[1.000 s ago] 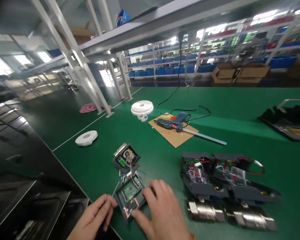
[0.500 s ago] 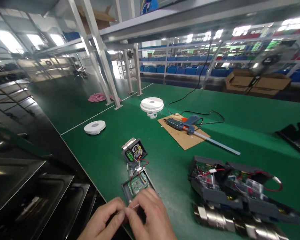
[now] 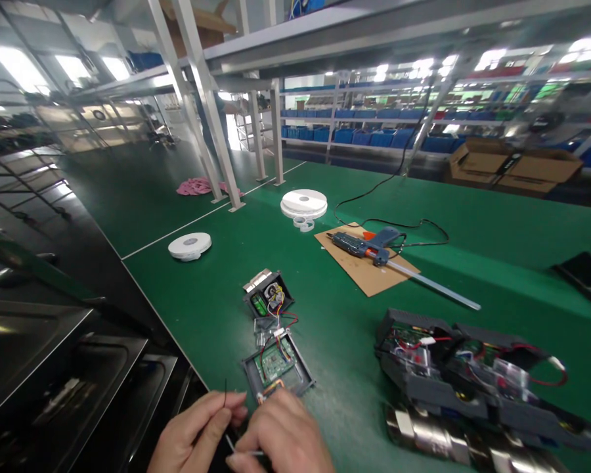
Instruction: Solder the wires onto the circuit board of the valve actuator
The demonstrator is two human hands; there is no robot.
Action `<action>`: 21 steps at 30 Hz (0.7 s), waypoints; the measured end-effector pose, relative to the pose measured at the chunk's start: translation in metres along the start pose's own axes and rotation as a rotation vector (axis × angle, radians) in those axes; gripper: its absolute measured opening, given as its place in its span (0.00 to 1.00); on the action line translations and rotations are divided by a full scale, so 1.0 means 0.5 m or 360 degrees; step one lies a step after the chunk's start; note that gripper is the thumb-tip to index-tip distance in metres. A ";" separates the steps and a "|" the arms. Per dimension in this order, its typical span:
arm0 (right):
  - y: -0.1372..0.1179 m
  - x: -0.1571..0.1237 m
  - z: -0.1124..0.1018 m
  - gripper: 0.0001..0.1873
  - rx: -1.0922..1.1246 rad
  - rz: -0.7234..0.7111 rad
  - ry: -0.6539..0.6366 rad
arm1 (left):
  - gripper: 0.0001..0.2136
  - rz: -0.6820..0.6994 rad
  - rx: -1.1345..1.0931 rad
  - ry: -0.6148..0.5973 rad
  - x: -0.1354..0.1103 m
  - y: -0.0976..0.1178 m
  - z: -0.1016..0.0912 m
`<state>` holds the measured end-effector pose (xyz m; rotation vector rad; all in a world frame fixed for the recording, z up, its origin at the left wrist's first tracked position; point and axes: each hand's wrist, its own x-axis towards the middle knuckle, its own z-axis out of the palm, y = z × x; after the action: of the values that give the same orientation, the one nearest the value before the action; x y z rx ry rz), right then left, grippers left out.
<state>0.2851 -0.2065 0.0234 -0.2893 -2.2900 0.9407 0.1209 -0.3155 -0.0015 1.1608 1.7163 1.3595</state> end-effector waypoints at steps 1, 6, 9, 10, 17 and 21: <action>-0.001 0.012 -0.014 0.15 -0.0003 -0.0038 -0.0069 | 0.16 -0.0077 -0.0035 0.0040 0.006 -0.005 0.004; 0.037 0.076 -0.064 0.15 -0.0597 0.0005 0.0005 | 0.25 -0.0285 -0.0026 0.0067 0.042 -0.027 0.035; 0.071 0.089 -0.058 0.12 -0.0668 0.0015 -0.0034 | 0.25 -0.0184 0.0137 -0.0018 0.068 -0.029 0.045; 0.078 0.087 -0.055 0.10 -0.0624 0.0055 -0.0014 | 0.24 -0.0148 0.0178 -0.0039 0.078 -0.028 0.043; 0.080 0.036 -0.065 0.17 -0.0358 0.0248 0.0047 | 0.17 -0.0006 0.0221 -0.0434 0.173 -0.015 -0.002; 0.084 0.022 -0.068 0.15 -0.0218 0.0267 -0.0041 | 0.15 0.0033 0.0207 -0.0641 0.207 -0.003 -0.016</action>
<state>0.2967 -0.1528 0.0181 -0.5381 -2.3866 0.8747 0.0726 -0.2237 0.0022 1.4176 1.5177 0.9535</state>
